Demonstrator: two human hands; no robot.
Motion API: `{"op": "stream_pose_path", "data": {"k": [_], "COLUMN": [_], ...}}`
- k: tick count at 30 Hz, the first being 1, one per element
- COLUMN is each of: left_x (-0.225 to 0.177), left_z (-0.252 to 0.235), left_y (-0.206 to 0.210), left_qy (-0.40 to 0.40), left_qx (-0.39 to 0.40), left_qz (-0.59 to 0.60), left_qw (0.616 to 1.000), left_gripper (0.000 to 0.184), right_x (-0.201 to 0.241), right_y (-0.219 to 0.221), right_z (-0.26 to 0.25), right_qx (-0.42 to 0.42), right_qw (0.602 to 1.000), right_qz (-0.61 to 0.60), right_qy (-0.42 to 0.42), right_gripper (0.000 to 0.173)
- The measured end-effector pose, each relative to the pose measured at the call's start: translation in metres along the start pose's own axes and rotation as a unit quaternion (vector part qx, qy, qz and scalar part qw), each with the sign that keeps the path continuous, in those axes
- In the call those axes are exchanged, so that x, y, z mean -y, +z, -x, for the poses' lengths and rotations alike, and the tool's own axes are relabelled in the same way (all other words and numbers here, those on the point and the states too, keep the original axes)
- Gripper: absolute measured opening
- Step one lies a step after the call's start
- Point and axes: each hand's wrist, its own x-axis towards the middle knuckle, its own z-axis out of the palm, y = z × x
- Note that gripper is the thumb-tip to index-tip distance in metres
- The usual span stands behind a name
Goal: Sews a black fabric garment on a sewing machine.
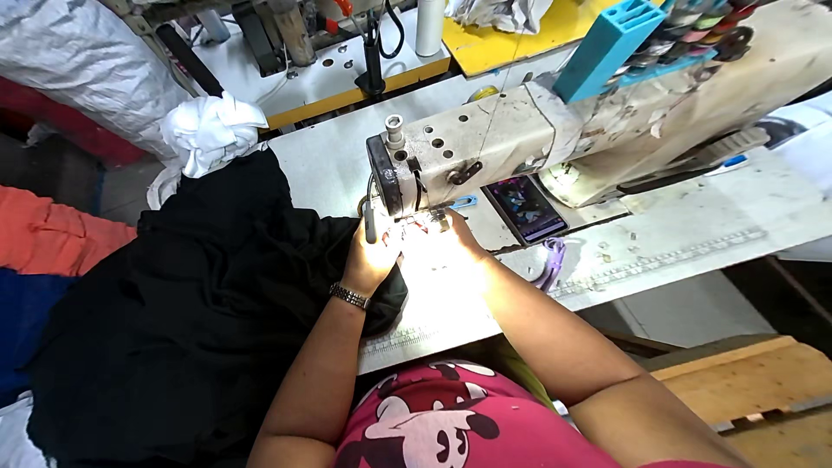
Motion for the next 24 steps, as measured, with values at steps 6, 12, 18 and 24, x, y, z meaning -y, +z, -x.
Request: {"op": "stream_pose_path", "data": {"k": [6, 12, 18, 24], "left_x": [-0.001, 0.0, -0.002, -0.002], "left_z": [-0.001, 0.0, -0.001, -0.002], "left_y": [0.0, 0.001, 0.0, -0.001], "left_qy": [0.009, -0.004, -0.007, 0.006], "left_qx": [0.001, -0.007, -0.018, -0.016], "left_qz": [-0.005, 0.022, 0.016, -0.007], "left_qw": [1.0, 1.0, 1.0, 1.0], "left_gripper": [0.014, 0.027, 0.039, 0.034], "right_x": [-0.007, -0.003, 0.001, -0.001], "right_y": [0.002, 0.0, -0.003, -0.003], "right_z": [-0.002, -0.001, -0.004, -0.003], "right_qx": [0.016, 0.01, 0.02, 0.018], "right_qw": [1.0, 1.0, 0.999, 0.999], "right_qz": [0.004, -0.002, 0.009, 0.018], "right_qy": [0.002, 0.007, 0.049, 0.039], "right_gripper": [0.02, 0.014, 0.014, 0.015]}}
